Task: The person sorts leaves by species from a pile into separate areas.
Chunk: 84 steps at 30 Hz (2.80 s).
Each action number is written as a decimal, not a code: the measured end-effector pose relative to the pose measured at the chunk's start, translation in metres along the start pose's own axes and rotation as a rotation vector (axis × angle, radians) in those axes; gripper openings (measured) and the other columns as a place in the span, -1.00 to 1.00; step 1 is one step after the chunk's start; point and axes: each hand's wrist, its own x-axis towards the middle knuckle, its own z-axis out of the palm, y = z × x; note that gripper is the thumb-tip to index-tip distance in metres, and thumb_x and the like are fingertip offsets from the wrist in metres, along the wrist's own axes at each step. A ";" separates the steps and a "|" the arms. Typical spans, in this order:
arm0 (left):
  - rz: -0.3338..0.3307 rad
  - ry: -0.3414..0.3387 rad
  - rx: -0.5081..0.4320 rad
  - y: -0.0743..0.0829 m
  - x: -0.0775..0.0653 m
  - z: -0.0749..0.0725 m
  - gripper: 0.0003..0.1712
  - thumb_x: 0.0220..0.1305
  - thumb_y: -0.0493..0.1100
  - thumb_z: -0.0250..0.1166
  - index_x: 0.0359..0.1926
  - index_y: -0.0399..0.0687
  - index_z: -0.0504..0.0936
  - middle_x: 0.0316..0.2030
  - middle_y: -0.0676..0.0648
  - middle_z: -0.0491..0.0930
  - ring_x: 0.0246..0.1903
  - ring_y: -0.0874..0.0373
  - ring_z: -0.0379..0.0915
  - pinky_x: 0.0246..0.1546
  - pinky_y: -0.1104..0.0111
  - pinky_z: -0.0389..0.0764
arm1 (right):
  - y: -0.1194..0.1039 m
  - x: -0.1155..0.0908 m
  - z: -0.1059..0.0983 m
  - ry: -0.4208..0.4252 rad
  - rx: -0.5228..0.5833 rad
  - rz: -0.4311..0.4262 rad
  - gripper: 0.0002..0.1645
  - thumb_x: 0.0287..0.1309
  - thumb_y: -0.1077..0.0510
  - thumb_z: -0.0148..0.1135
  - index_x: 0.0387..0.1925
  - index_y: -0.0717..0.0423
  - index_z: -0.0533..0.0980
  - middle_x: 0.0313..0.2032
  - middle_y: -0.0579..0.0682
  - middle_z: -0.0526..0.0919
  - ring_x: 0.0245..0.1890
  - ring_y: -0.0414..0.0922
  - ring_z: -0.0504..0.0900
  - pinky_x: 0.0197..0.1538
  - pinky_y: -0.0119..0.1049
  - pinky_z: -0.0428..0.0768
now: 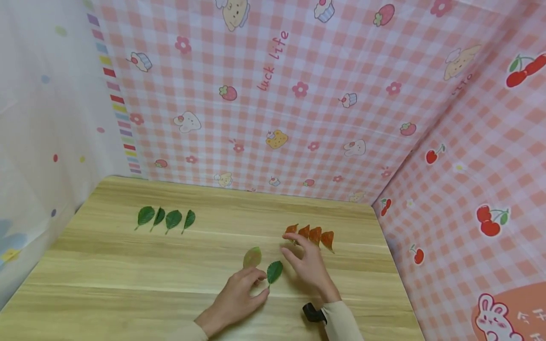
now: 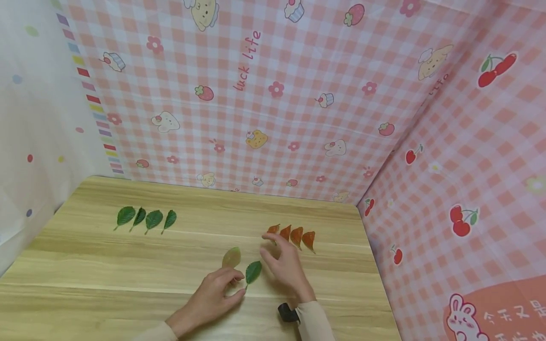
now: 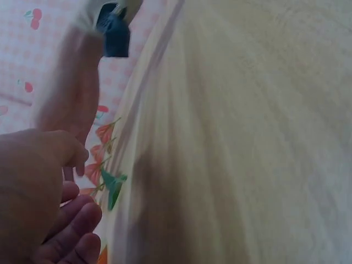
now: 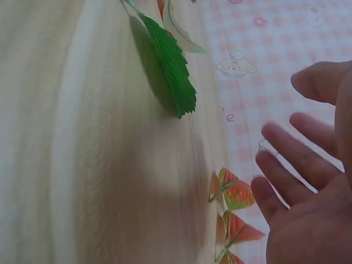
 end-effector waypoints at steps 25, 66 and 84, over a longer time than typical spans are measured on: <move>-0.031 -0.057 0.260 0.001 0.012 0.025 -0.63 0.18 -0.05 0.76 -0.17 -0.13 0.80 -0.27 0.00 0.69 -0.33 0.22 0.61 -0.33 0.41 0.61 | 0.014 0.048 0.027 -0.339 0.077 -0.004 -0.66 0.55 0.13 0.45 0.26 0.07 0.76 0.17 0.07 0.88 0.09 -0.04 0.82 0.14 -0.35 0.72; -0.006 0.051 0.305 -0.005 0.004 0.014 -0.91 0.22 -0.33 0.60 -0.31 -0.05 0.91 -0.36 0.06 0.78 -0.37 0.24 0.67 -0.34 0.41 0.66 | 0.009 0.052 0.049 -0.338 0.013 0.013 -0.85 0.45 0.13 0.56 0.00 -0.05 0.84 -0.14 -0.08 0.82 -0.17 -0.30 0.67 0.01 -0.42 0.65; 0.062 0.172 0.070 -0.022 0.000 -0.030 -0.86 0.38 -0.40 0.55 -0.14 -0.13 0.82 -0.24 0.03 0.79 -0.29 0.41 0.67 -0.30 0.54 0.70 | 0.010 0.054 0.053 -0.328 0.021 0.013 -0.84 0.42 0.15 0.58 -0.01 -0.05 0.84 -0.14 -0.07 0.82 -0.19 -0.30 0.67 -0.02 -0.43 0.65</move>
